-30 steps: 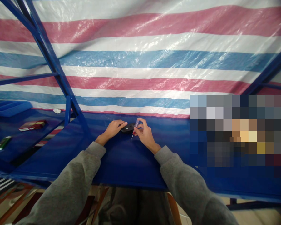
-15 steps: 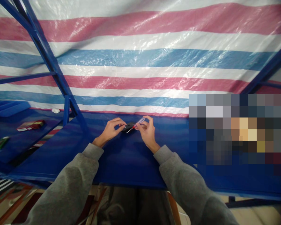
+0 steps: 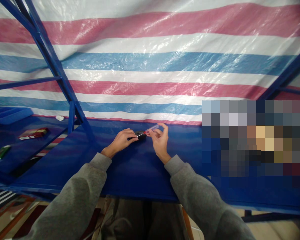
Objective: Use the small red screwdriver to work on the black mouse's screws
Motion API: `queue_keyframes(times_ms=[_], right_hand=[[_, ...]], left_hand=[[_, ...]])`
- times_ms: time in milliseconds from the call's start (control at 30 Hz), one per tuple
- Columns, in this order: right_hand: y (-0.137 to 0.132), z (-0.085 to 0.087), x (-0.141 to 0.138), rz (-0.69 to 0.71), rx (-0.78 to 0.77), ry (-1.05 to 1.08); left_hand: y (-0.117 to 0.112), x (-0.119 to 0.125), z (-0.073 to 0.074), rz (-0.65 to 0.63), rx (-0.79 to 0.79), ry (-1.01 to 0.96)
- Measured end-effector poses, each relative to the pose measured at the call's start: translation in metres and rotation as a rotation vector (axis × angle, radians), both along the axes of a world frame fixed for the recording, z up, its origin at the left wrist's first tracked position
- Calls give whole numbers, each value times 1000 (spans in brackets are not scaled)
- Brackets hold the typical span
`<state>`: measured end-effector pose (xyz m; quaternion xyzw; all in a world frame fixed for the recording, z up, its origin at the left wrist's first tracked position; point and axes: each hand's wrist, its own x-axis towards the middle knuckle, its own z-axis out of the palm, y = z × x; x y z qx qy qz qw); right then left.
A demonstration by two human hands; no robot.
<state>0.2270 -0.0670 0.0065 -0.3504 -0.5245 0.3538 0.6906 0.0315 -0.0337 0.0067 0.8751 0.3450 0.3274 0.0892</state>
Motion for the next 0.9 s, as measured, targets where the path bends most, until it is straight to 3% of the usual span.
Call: queue_keyframes(times_ms=[200, 567, 900], right_hand=[[2, -2, -2, -2, 34, 43], [3, -4, -2, -7, 89, 88], [2, -5, -1, -10, 113, -14]], left_hand=[[0, 0, 0, -8, 83, -8], [-3, 0, 2, 30, 73, -21], [-3, 1, 2, 1, 133, 9]])
